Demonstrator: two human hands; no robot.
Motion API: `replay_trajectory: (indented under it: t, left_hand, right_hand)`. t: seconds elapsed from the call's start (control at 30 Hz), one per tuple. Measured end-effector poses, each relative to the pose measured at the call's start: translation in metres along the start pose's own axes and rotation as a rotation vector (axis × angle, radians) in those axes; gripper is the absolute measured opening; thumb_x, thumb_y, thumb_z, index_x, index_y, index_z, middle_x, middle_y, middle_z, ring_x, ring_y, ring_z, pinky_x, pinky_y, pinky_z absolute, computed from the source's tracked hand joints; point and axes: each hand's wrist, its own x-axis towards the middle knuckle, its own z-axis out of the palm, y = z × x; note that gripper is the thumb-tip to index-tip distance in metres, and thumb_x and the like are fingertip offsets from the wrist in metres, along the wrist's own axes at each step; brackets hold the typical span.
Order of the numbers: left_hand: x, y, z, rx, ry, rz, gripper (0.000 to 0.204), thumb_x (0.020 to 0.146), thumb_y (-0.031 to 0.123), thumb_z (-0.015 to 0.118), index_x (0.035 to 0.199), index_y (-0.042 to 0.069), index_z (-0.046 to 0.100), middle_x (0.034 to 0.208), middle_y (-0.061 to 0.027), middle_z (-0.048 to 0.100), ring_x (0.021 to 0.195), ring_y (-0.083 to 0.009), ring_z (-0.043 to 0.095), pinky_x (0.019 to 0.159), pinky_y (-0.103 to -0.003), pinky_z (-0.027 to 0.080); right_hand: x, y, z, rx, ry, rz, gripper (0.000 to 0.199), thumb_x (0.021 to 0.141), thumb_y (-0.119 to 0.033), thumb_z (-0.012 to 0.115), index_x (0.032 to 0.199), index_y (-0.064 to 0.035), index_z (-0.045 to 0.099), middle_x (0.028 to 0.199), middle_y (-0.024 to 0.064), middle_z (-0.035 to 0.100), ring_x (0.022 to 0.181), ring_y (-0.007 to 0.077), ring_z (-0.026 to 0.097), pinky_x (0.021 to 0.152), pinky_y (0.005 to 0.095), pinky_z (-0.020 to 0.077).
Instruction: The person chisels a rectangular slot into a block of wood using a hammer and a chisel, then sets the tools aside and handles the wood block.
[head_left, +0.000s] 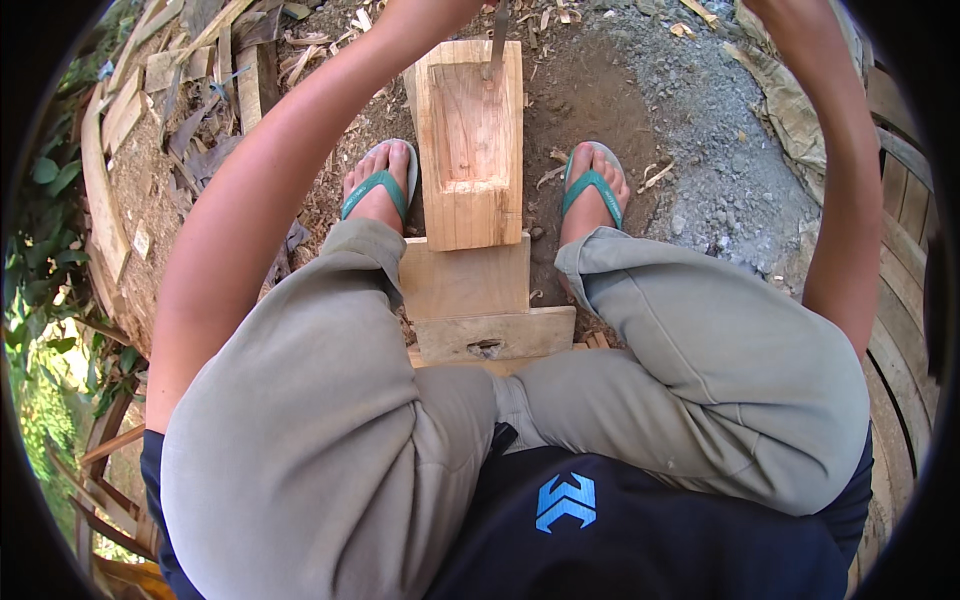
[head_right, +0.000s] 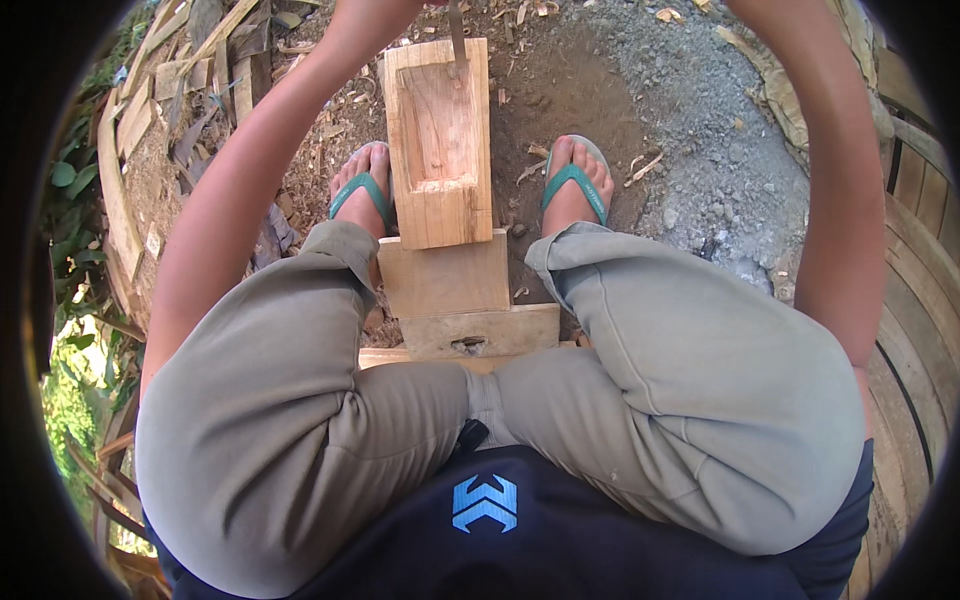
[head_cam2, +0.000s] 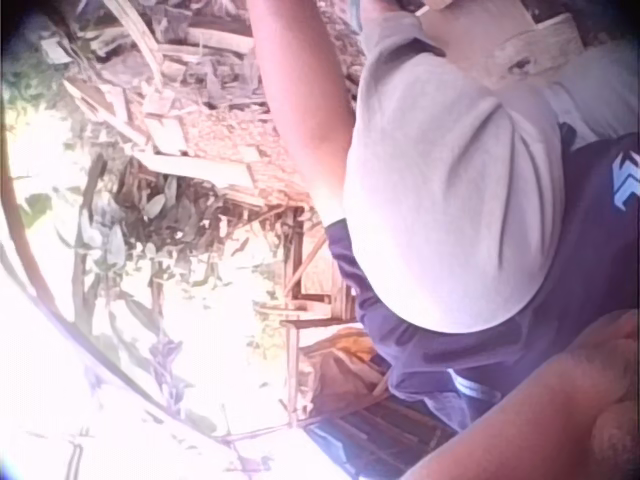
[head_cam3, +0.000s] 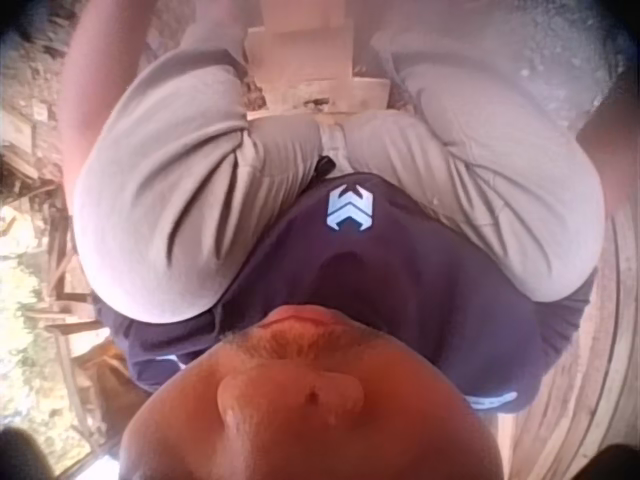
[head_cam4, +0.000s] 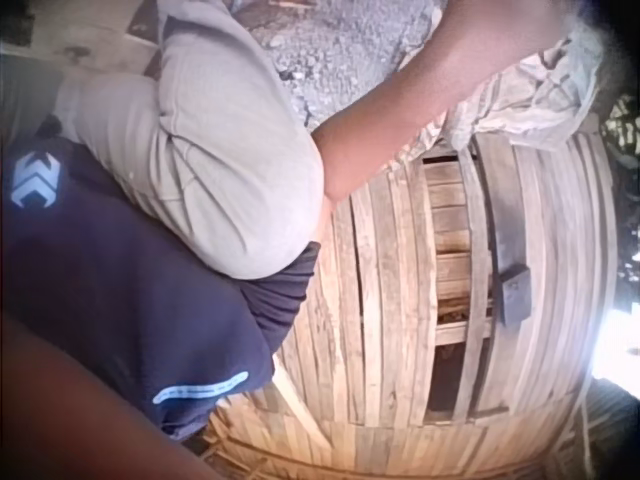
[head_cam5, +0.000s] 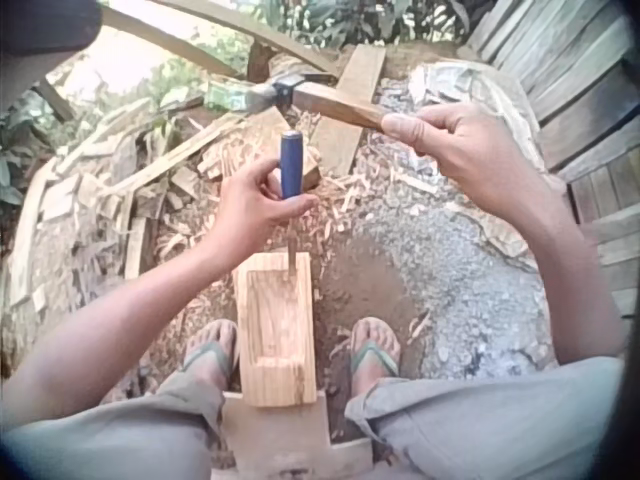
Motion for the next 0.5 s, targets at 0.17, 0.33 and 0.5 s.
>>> replay_trajectory:
  t: [0.17,0.33,0.5]
  left_hand:
    - [-0.002,0.000,-0.004,0.064,0.042,0.011,0.041,0.077,0.018,0.091,0.108,0.000,0.072,0.064,0.0005,0.060,0.057,-0.0069,0.056,0.052,-0.025,0.045]
    - [-0.004,-0.004,-0.006,0.038,0.052,-0.027,0.037,0.076,0.022,0.092,0.100,0.001,0.073,0.064,0.0007,0.061,0.057,-0.0073,0.056,0.052,-0.027,0.044]
    - [-0.002,0.000,-0.005,0.159,0.049,-0.015,0.037,0.078,0.024,0.091,0.103,0.001,0.074,0.067,-0.0005,0.066,0.060,-0.0068,0.061,0.055,-0.025,0.048]
  right_hand:
    - [0.001,-0.018,-0.007,0.099,-0.033,0.050,0.053,0.099,-0.053,0.066,0.074,-0.0067,0.064,0.062,-0.0061,0.044,0.057,0.0046,0.039,0.051,0.0279,0.0301]
    - [0.006,-0.016,0.003,-0.013,-0.164,0.157,0.052,0.099,-0.052,0.066,0.074,-0.0058,0.066,0.062,-0.0058,0.045,0.056,0.0047,0.042,0.051,0.0265,0.0308]
    - [0.005,-0.013,0.003,0.054,-0.143,0.141,0.052,0.099,-0.052,0.066,0.074,-0.0065,0.066,0.062,-0.0061,0.046,0.056,0.0046,0.041,0.050,0.0263,0.0303]
